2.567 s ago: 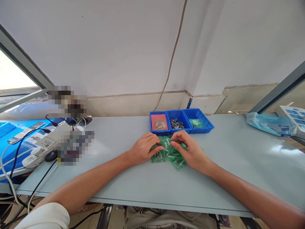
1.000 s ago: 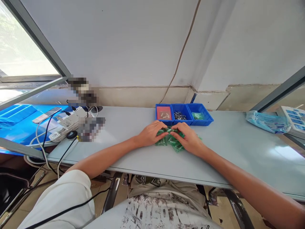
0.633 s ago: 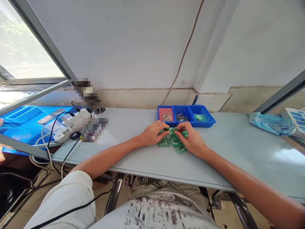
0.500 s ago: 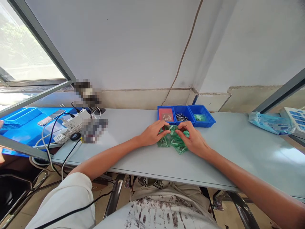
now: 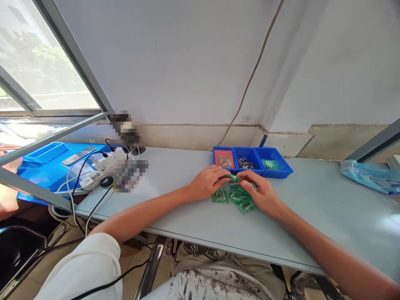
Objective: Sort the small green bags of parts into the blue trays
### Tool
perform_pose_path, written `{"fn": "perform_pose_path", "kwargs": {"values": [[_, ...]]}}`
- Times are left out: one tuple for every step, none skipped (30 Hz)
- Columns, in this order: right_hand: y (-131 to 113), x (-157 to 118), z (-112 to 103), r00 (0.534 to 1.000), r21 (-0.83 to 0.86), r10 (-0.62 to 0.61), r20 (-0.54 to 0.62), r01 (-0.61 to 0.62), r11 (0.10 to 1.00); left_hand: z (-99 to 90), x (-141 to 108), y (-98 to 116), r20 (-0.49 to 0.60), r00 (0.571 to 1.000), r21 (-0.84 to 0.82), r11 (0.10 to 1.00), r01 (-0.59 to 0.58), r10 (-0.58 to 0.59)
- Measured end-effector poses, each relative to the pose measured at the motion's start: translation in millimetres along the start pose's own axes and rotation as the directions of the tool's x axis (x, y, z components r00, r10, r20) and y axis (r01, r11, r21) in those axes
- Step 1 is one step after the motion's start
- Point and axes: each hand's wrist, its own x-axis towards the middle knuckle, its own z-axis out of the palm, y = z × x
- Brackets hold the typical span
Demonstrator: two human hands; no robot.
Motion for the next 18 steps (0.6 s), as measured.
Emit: {"fn": "perform_pose_path", "kwargs": {"values": [[0.3,-0.4,0.9,0.999,-0.039,-0.037,-0.013,0.037,0.999,1.2,-1.4,-0.1,-0.006,1.0,-0.02,1.0,0.008,-0.008],[0.4,-0.6,2.0,0.997,-0.073,-0.072,-0.027,0.07,0.995,2.4,-2.9,0.0,-0.01,1.0,-0.04,0.999,0.017,-0.018],[0.4,-0.9,3.2,0.995,-0.098,-0.096,-0.037,0.092,0.991,3.6,-4.3,0.1,-0.014,0.999,-0.059,0.998,0.03,-0.03],[0.4,-1.3,4.6,0.994,-0.113,-0.102,-0.042,0.097,0.989,4.7,-5.6,0.3,-0.015,0.999,-0.077,0.996,0.043,-0.045],[0.4,-1.9,5.9,0.995,-0.115,-0.091,-0.044,0.086,0.99,5.7,-6.5,0.6,-0.016,0.998,-0.093,0.994,0.056,-0.058],[0.4,-2.7,7.2,0.997,-0.107,-0.067,-0.041,0.062,0.992,6.5,-7.0,0.8,-0.016,0.998,-0.109,0.992,0.065,-0.067],[0.4,-3.7,8.3,0.998,-0.092,-0.039,-0.042,0.035,0.995,7.0,-7.1,1.1,-0.016,0.997,-0.125,0.99,0.068,-0.071],[0.1,-4.6,9.3,0.999,-0.072,-0.014,-0.052,0.01,0.997,7.4,-7.1,1.4,-0.018,0.997,-0.141,0.988,0.067,-0.07],[-0.5,-5.5,9.9,0.997,-0.052,0.003,-0.071,-0.007,0.999,7.6,-7.1,1.7,-0.021,0.997,-0.157,0.985,0.067,-0.072],[-1.5,-6.2,10.3,0.996,-0.036,0.01,-0.09,-0.013,0.999,7.7,-7.2,2.1,-0.026,0.997,-0.174,0.982,0.071,-0.077],[-3.0,-6.6,10.4,0.995,-0.029,0.01,-0.1,-0.013,0.999,7.6,-7.5,2.6,-0.031,0.996,-0.194,0.978,0.08,-0.088],[-4.8,-6.8,10.1,0.995,-0.032,0.006,-0.098,-0.009,0.999,7.5,-8.1,3.1,-0.035,0.994,-0.213,0.973,0.092,-0.102],[-6.8,-6.8,9.5,0.996,-0.042,0.004,-0.085,-0.007,0.999,7.2,-8.9,3.8,-0.037,0.993,-0.229,0.968,0.103,-0.114],[-8.6,-6.6,8.9,0.998,-0.055,0.002,-0.065,-0.005,0.998,6.8,-9.8,4.6,-0.039,0.992,-0.24,0.965,0.107,-0.12],[-10.0,-6.5,8.2,0.998,-0.063,0.0,-0.057,-0.004,0.998,6.2,-10.7,5.5,-0.041,0.993,-0.243,0.965,0.102,-0.115],[-10.8,-6.4,7.6,0.998,-0.065,0.001,-0.06,-0.005,0.998,5.5,-11.4,6.5,-0.042,0.994,-0.241,0.967,0.086,-0.098],[-10.7,-6.4,7.3,0.997,-0.06,0.003,-0.071,-0.008,0.998,4.7,-11.8,7.4,-0.041,0.996,-0.235,0.97,0.065,-0.076],[-9.9,-6.6,7.2,0.996,-0.048,0.008,-0.087,-0.012,0.999,3.8,-11.9,8.2,-0.039,0.998,-0.228,0.973,0.048,-0.058]]}}
